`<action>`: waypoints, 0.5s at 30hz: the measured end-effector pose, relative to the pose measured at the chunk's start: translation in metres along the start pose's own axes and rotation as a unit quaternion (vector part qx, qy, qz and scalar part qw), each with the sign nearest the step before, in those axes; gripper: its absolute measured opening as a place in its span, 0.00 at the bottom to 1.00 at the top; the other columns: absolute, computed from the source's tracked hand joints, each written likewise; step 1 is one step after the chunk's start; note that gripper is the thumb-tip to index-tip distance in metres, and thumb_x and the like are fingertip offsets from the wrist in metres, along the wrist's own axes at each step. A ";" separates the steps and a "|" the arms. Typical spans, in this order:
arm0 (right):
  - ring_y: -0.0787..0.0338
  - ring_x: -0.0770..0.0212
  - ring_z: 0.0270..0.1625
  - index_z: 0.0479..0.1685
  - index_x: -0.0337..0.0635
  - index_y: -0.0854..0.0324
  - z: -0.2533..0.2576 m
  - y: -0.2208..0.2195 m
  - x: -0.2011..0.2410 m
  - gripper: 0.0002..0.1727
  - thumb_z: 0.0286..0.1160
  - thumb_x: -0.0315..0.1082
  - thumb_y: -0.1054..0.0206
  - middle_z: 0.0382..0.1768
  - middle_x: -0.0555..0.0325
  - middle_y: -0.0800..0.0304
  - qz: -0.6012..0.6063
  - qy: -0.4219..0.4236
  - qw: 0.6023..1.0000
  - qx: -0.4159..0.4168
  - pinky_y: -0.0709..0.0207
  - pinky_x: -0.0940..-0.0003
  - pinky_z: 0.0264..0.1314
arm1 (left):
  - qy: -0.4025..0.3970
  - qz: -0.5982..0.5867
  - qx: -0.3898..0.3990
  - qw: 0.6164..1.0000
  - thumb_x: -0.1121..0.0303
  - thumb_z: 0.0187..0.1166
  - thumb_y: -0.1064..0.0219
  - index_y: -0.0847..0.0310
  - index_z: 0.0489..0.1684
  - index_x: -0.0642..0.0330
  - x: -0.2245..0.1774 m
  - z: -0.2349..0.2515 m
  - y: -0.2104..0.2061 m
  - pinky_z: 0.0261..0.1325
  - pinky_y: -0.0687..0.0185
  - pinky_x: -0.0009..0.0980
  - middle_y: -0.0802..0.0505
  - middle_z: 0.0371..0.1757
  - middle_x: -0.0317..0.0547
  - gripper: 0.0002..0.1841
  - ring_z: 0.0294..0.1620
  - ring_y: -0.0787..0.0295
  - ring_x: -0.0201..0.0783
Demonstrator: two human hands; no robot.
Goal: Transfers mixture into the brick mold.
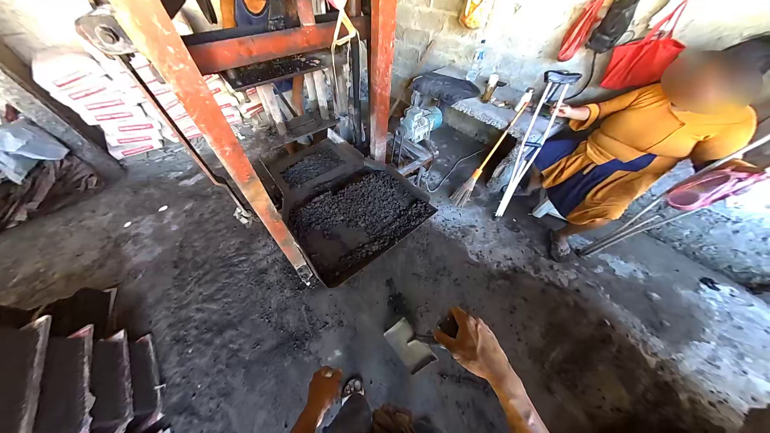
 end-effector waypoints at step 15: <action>0.09 0.57 0.37 0.49 0.56 0.17 0.002 0.000 0.004 0.29 0.61 0.68 0.30 0.32 0.61 0.10 -0.001 0.002 1.000 -0.008 0.16 0.47 0.41 | -0.005 0.001 0.021 1.000 0.55 0.89 0.37 0.20 0.68 0.68 0.001 0.017 -0.011 0.56 0.11 0.54 0.08 0.54 0.66 0.24 0.49 0.06 0.57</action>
Point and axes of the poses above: each hand's wrist, its own z-axis towards the middle knuckle, its own y-axis out of the back of the hand, x = y × z, the point moved 1 cm from there along z, towards the middle knuckle
